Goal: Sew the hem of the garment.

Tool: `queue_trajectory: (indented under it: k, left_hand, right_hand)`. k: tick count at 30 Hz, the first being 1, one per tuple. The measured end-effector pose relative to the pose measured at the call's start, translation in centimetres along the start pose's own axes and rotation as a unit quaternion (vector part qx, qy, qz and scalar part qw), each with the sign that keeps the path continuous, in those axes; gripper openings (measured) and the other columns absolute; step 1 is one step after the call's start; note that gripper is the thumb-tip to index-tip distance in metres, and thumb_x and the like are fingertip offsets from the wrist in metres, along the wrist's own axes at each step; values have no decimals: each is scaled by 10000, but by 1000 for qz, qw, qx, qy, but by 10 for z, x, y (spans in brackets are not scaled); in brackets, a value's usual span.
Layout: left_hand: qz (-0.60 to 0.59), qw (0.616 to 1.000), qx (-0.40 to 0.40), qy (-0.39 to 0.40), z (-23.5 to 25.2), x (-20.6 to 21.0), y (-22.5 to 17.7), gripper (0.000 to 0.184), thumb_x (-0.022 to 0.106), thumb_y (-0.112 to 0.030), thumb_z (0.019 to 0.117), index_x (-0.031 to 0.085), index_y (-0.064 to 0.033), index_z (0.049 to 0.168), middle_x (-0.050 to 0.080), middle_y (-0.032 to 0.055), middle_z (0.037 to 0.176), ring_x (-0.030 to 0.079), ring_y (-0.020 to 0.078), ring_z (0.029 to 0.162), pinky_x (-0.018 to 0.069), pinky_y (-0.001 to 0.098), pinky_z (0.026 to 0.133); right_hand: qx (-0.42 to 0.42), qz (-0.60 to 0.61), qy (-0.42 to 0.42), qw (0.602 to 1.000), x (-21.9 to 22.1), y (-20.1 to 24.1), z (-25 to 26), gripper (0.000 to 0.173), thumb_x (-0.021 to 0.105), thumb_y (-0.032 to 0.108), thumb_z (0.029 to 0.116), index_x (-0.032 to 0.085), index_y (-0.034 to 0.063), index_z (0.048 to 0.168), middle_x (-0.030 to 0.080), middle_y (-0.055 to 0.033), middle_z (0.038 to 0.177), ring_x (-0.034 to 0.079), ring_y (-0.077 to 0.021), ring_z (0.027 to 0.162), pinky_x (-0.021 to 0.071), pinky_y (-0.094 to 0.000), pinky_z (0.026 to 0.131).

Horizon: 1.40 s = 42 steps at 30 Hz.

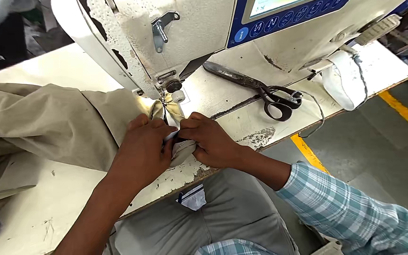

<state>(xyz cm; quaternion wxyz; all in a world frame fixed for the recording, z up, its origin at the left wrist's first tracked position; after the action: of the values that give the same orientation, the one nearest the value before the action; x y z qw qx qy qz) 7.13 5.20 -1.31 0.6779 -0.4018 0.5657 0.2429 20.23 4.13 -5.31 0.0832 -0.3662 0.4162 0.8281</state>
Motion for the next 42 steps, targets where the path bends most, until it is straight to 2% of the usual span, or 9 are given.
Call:
queue_trajectory:
  k: [7, 12, 15, 19, 23, 28, 35, 39, 42]
  left_hand:
    - [36, 999, 15, -5, -6, 5, -7, 361, 446, -244, 996, 765, -176, 1148, 659, -22, 956, 544, 234, 931, 380, 450, 779]
    - [74, 997, 20, 14, -7, 9, -3, 310, 575, -261, 888, 770, -163, 1108, 526, 63, 1494, 584, 323, 1133, 479, 527, 840]
    - [57, 997, 35, 27, -5, 9, 0, 257, 640, -270, 843, 781, -169, 1034, 548, 10, 1494, 591, 295, 1114, 460, 526, 868]
    - [30, 998, 51, 5, -3, 6, 4, 323, 564, -261, 852, 782, -160, 1069, 647, 11, 1367, 615, 284, 1070, 459, 537, 866]
    - [44, 998, 51, 7, -4, 7, 0, 282, 606, -192, 814, 785, -120, 1020, 642, -8, 1401, 621, 281, 1031, 452, 522, 839]
    - [50, 998, 30, 9, -5, 8, -6, 219, 702, -162, 714, 780, -114, 912, 606, 25, 1434, 609, 314, 1047, 457, 535, 824]
    - [55, 997, 33, 32, 0, 1, -3, 353, 672, -241, 784, 794, -163, 1106, 676, 84, 1213, 625, 348, 1008, 472, 565, 778]
    - [140, 985, 69, 75, 4, -10, -3, 300, 760, -254, 670, 799, -212, 964, 636, 46, 1347, 585, 350, 1063, 416, 573, 842]
    - [136, 981, 56, 124, 7, -11, 3, 346, 738, -337, 730, 806, -248, 1057, 620, 42, 1416, 604, 342, 1076, 421, 573, 849]
  right_hand:
    - [-16, 39, -6, 999, -4, -3, 2, 208, 606, 21, 829, 773, 90, 932, 634, -2, 869, 552, -169, 893, 442, -325, 771]
    - [-150, -173, 112, 967, -5, 47, -2, 134, 655, 142, 876, 756, 123, 963, 693, -36, 1034, 605, -281, 1087, 513, -418, 900]
    - [-198, -209, 154, 945, -1, 68, -5, 140, 600, 81, 986, 736, 87, 956, 679, -62, 1022, 615, -286, 1068, 527, -397, 908]
    - [-33, -52, 6, 998, -40, 30, 15, 213, 574, -28, 905, 746, 68, 986, 734, -55, 1047, 719, -165, 923, 610, -362, 752]
    - [163, 12, -46, 985, -49, -41, 58, 224, 620, 200, 985, 726, 24, 1075, 705, -116, 981, 695, -227, 877, 565, -452, 764]
    - [213, -34, -43, 976, -36, -68, 83, 215, 779, 288, 860, 724, 85, 906, 684, -56, 852, 663, -213, 834, 507, -473, 704]
    - [197, -21, -71, 978, -36, -68, 76, 220, 757, 288, 888, 733, 76, 941, 678, -26, 803, 647, -164, 765, 506, -424, 700]
    - [269, -40, -32, 962, -33, -70, 83, 249, 754, 335, 857, 719, 109, 955, 690, -62, 880, 677, -235, 857, 511, -504, 682]
    - [310, -32, -12, 950, -35, -71, 86, 238, 763, 334, 858, 720, 139, 987, 693, -60, 923, 672, -242, 904, 505, -524, 702]
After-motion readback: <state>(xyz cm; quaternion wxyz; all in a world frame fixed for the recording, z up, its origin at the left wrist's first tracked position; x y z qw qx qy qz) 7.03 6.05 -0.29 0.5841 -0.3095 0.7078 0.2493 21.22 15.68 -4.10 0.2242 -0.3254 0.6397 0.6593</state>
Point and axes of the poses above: each hand's wrist, its own z-axis towards the middle knuckle, its own x-axis out of the palm, y = z × x, the point moved 7 cm from there along z, towards the middle knuckle
